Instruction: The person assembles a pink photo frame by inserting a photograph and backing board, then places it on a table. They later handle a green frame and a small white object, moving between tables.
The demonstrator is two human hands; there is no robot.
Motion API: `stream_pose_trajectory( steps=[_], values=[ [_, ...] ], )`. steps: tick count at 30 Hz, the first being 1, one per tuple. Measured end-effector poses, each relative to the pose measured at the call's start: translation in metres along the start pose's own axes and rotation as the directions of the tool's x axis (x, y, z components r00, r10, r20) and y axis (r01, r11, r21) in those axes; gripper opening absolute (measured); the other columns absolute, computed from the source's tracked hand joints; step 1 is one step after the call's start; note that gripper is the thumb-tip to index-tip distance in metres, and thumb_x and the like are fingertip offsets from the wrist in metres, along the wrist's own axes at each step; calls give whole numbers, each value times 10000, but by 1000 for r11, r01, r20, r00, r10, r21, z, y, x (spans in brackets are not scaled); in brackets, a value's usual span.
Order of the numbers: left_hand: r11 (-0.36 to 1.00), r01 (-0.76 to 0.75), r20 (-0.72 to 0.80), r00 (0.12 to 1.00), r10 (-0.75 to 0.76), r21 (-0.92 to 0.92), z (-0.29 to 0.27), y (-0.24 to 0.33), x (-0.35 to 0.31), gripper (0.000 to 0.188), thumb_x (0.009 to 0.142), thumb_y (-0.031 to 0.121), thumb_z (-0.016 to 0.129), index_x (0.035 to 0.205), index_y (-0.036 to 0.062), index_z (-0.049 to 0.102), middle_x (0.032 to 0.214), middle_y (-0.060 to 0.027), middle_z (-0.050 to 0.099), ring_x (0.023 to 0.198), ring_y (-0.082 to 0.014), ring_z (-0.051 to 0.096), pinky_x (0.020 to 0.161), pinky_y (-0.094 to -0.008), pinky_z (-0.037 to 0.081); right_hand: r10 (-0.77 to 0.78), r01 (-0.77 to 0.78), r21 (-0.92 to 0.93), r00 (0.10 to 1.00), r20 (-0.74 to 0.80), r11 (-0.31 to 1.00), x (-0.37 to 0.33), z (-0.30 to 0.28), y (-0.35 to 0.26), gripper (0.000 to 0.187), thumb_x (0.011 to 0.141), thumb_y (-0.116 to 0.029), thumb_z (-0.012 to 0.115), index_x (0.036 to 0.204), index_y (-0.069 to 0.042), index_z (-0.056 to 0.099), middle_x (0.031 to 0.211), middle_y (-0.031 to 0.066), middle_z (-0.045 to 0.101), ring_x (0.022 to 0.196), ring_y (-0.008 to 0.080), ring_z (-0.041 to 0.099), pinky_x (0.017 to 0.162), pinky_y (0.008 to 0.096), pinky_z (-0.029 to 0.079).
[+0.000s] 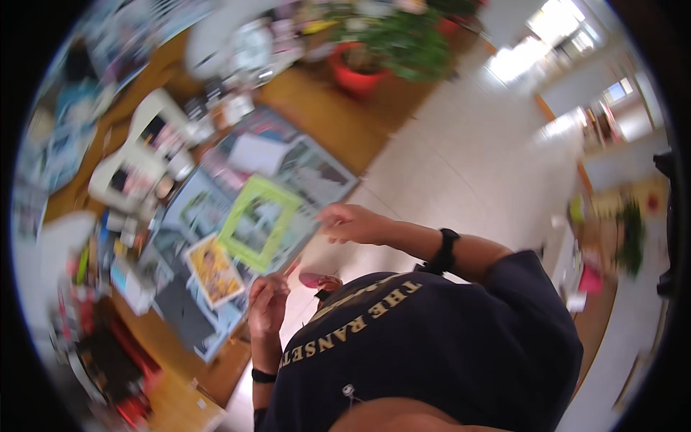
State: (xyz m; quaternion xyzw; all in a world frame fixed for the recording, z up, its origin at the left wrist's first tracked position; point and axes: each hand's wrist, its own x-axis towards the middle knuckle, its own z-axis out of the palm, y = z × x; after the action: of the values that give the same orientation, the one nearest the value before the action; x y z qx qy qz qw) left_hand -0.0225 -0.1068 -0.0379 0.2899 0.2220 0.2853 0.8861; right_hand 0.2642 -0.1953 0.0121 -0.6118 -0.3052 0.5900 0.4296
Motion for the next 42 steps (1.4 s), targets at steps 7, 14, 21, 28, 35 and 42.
stream_pose_trajectory(
  steps=[7, 14, 21, 28, 35, 42],
  values=[
    [966, 256, 218, 942, -257, 36, 90, -74, 32, 38, 894, 62, 550, 891, 25, 543, 1102, -180, 617, 942, -253, 618, 851, -376, 537, 12, -41, -56, 896, -444, 998, -118, -100, 107, 654, 800, -291, 692, 1342, -40, 424, 1159, 139, 565, 1040, 248, 570, 852, 361, 481],
    [840, 514, 260, 799, -542, 174, 189, -208, 48, 45, 917, 66, 548, 939, 45, 580, 1147, -178, 626, 942, -248, 631, 835, -347, 577, 131, -86, 100, 717, -685, 991, -306, -170, 233, 553, 798, -242, 636, 1287, -24, 495, 1125, 148, 606, 1013, 252, 591, 841, 348, 489],
    [630, 582, 366, 515, -775, 515, 325, -329, 74, 47, 928, 96, 544, 899, 58, 544, 1173, -164, 615, 986, -232, 602, 889, -343, 537, 326, 130, 413, 424, -845, 901, -463, -180, 339, 495, 781, -226, 620, 1219, -8, 549, 1028, 123, 644, 866, 200, 626, 760, 333, 500],
    [438, 586, 311, 309, -899, 682, 409, -424, 99, 67, 936, 95, 523, 876, 69, 542, 1153, -132, 624, 965, -208, 605, 845, -326, 526, 466, 358, 550, 297, -833, 755, -500, -183, 402, 474, 772, -225, 651, 1183, -1, 575, 996, 112, 643, 827, 173, 628, 726, 313, 498],
    [343, 597, 272, 209, -939, 725, 490, -559, 160, 51, 931, 83, 535, 901, 88, 576, 1148, -148, 638, 971, -233, 635, 858, -333, 541, 532, 82, 552, 185, -826, 830, -547, -258, 425, 443, 733, -244, 659, 1120, -32, 618, 999, 138, 671, 915, 247, 638, 804, 353, 508],
    [234, 546, 221, 89, -971, 805, 601, -665, 170, 59, 938, 66, 527, 897, 74, 569, 1124, -151, 640, 956, -214, 622, 843, -321, 542, 549, -11, 549, 2, -836, 836, -615, -333, 428, 434, 747, -283, 637, 1116, -55, 626, 1096, 166, 646, 1039, 305, 601, 878, 375, 483]
  ],
)
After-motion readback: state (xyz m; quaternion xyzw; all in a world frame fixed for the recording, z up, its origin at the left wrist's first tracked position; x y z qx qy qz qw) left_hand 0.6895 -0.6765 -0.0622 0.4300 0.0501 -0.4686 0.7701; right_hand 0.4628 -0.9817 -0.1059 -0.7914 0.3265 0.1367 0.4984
